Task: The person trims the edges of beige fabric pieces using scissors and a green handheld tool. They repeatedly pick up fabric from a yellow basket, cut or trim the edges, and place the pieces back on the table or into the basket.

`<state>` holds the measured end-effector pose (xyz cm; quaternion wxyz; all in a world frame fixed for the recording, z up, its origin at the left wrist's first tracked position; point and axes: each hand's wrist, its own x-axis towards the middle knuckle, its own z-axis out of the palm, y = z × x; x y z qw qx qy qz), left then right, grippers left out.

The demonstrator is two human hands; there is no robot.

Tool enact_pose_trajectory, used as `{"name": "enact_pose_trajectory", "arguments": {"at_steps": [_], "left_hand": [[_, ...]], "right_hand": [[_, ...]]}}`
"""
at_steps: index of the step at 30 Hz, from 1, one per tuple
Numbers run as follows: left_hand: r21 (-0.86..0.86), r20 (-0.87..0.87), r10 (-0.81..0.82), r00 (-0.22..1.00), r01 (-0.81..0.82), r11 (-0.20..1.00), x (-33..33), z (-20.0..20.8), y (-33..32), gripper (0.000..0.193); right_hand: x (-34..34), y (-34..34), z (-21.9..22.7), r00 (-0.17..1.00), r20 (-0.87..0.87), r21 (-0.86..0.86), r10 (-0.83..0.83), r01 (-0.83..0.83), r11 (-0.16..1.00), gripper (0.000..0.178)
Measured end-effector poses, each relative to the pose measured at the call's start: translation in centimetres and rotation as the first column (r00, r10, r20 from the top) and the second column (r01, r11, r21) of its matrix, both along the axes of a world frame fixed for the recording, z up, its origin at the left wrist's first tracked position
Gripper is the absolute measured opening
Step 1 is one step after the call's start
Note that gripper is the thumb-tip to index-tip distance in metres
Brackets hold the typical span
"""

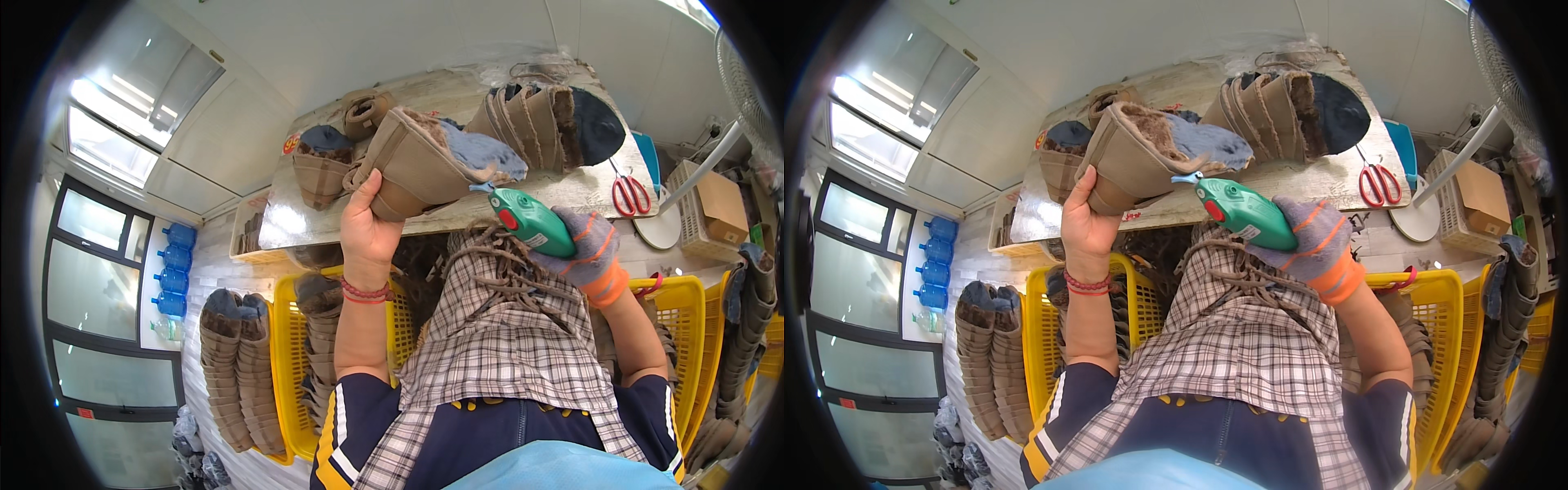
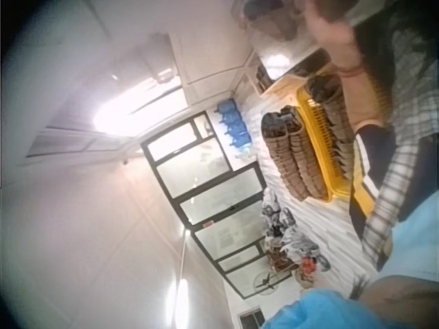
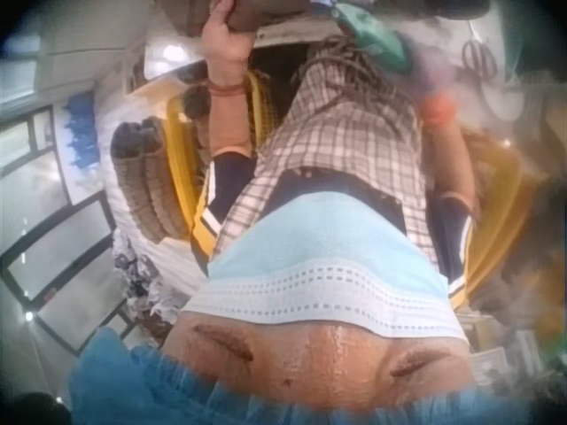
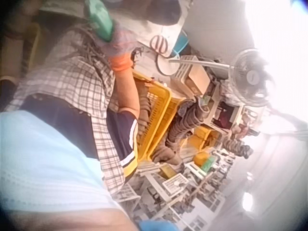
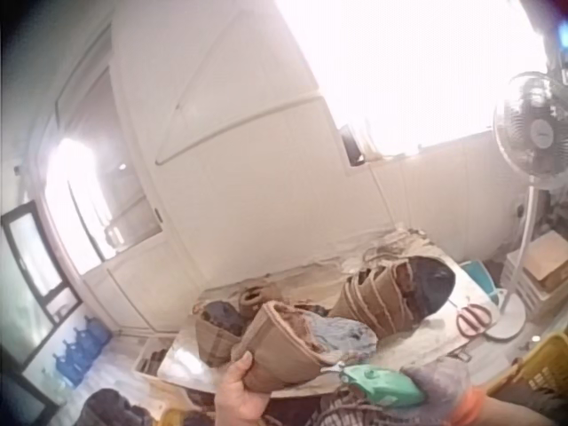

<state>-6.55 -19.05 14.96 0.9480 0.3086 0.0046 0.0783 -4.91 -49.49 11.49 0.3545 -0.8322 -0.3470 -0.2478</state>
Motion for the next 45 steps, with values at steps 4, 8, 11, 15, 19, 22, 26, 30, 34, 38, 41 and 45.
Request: {"name": "enact_pose_trajectory", "arguments": {"at_steps": [4, 8, 11, 15, 19, 22, 26, 30, 34, 38, 41, 45], "left_hand": [[0.085, 0.166, 0.036, 0.986, -0.051, 0.995, -0.2, -0.6, -1.5, 0.041], [0.224, 0.286, 0.073, 0.955, -0.141, 0.964, -0.1, -2.6, -2.2, 0.043], [0.332, 0.354, 0.049, 0.934, -0.174, 0.927, -0.3, -3.6, -2.9, 0.044], [0.462, 0.388, 0.019, 0.922, -0.213, 0.861, -0.5, -4.4, -3.7, 0.046], [0.782, 0.435, 0.084, 0.896, -0.422, 0.459, -0.9, -5.1, -3.7, 0.030], [0.867, 0.498, -0.077, 0.864, -0.499, 0.014, -0.7, -5.9, -2.5, 0.026], [0.617, 0.621, -0.276, 0.734, -0.675, -0.405, -0.9, -4.5, -3.2, 0.026], [0.557, 0.581, -0.365, 0.728, -0.682, -0.474, -1.2, -4.6, -4.4, 0.031], [0.551, 0.535, -0.425, 0.730, -0.683, -0.480, -1.9, -4.7, -5.6, 0.029], [0.542, 0.453, -0.497, 0.740, -0.671, -0.506, -2.6, -4.5, -5.7, 0.021], [0.501, 0.469, -0.497, 0.730, -0.683, -0.532, -3.3, -4.4, -5.5, 0.014], [0.450, 0.515, -0.419, 0.748, -0.652, -0.611, -4.2, -3.5, -4.7, 0.006]], "right_hand": [[0.0, 0.9, -0.3, 0.994, -0.099, 0.086, 0.041, -0.032, 0.996, 0.050], [-0.2, 1.6, -0.7, 0.949, -0.288, 0.243, 0.129, -0.058, 0.968, 0.052], [-0.3, 2.0, -0.7, 0.874, -0.452, 0.295, 0.176, -0.039, 0.955, 0.054], [-0.2, 2.5, -1.0, 0.867, -0.463, 0.354, 0.187, -0.013, 0.935, 0.054], [-0.3, 2.5, -0.8, 0.856, -0.479, 0.397, 0.194, 0.014, 0.918, 0.053], [-0.4, 2.4, -0.5, 0.821, -0.543, 0.393, 0.175, 0.064, 0.917, 0.051], [-0.3, 1.9, -1.5, 0.780, -0.598, 0.428, 0.184, 0.117, 0.896, 0.047], [-0.4, 1.3, -1.4, 0.698, -0.697, 0.434, 0.165, 0.227, 0.872, 0.043], [-0.2, 0.7, -1.2, 0.695, -0.699, 0.475, 0.165, 0.280, 0.834, 0.041], [0.1, -0.3, -0.7, 0.686, -0.700, 0.516, 0.197, 0.295, 0.804, 0.038], [0.6, -0.6, -0.4, 0.722, -0.672, 0.532, 0.162, 0.319, 0.784, 0.032], [2.3, -2.4, -2.2, 0.684, -0.718, 0.509, 0.129, 0.389, 0.768, 0.029]]}}
